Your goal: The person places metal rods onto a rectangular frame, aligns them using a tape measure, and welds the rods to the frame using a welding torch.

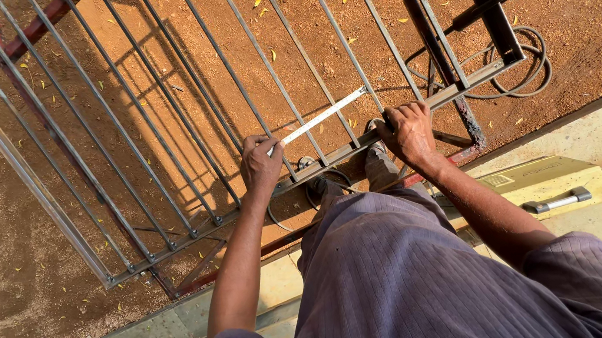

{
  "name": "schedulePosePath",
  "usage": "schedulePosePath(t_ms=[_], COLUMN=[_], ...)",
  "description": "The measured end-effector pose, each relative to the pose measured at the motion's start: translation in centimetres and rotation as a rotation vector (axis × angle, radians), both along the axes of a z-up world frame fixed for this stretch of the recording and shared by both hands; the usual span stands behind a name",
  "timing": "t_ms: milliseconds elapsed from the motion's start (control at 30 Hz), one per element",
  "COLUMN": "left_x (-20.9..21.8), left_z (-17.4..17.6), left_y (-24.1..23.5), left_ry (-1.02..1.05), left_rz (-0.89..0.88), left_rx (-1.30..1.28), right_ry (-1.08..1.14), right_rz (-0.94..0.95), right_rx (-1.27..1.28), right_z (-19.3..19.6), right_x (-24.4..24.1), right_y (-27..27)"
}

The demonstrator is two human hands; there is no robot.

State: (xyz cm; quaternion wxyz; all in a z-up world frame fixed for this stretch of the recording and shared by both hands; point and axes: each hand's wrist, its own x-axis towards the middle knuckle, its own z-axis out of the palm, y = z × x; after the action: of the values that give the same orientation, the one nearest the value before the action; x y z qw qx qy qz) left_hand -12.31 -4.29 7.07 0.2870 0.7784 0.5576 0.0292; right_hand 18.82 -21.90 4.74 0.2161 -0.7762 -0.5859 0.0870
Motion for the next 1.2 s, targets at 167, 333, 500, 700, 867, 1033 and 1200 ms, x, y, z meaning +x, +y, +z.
schedulePosePath(t_ms=[167, 333, 500, 700, 867, 1033, 1200], left_x=[-0.1, -0.1, -0.1, 0.1, 0.0, 0.0, 0.0], left_z=[-1.0, -1.3, -1.4, -1.3, -1.3, -1.5, -1.4], left_y=[0.0, 0.2, 0.3, 0.4, 0.5, 0.6, 0.6], left_ry=[0.000, 0.008, 0.004, 0.018, -0.008, 0.015, 0.017], left_rz=[0.017, 0.014, -0.011, 0.015, -0.002, -0.005, 0.015], left_rx=[0.000, -0.003, 0.032, -0.024, -0.011, -0.027, -0.055], right_ry=[0.003, -0.009, -0.003, 0.005, 0.017, 0.026, 0.037], right_rz=[-0.031, -0.036, -0.035, -0.036, -0.040, -0.029, -0.034], right_rx=[-0.091, 0.010, 0.048, 0.058, 0.023, 0.031, -0.009], right_z=[-1.8, -2.7, -3.1, -4.4, -5.4, -3.5, -2.0], right_x=[-0.2, -0.3, -0.2, -0.1, 0.2, 0.0, -0.3], right_y=[0.2, -0.1, -0.2, -0.4, -0.4, -0.3, 0.0])
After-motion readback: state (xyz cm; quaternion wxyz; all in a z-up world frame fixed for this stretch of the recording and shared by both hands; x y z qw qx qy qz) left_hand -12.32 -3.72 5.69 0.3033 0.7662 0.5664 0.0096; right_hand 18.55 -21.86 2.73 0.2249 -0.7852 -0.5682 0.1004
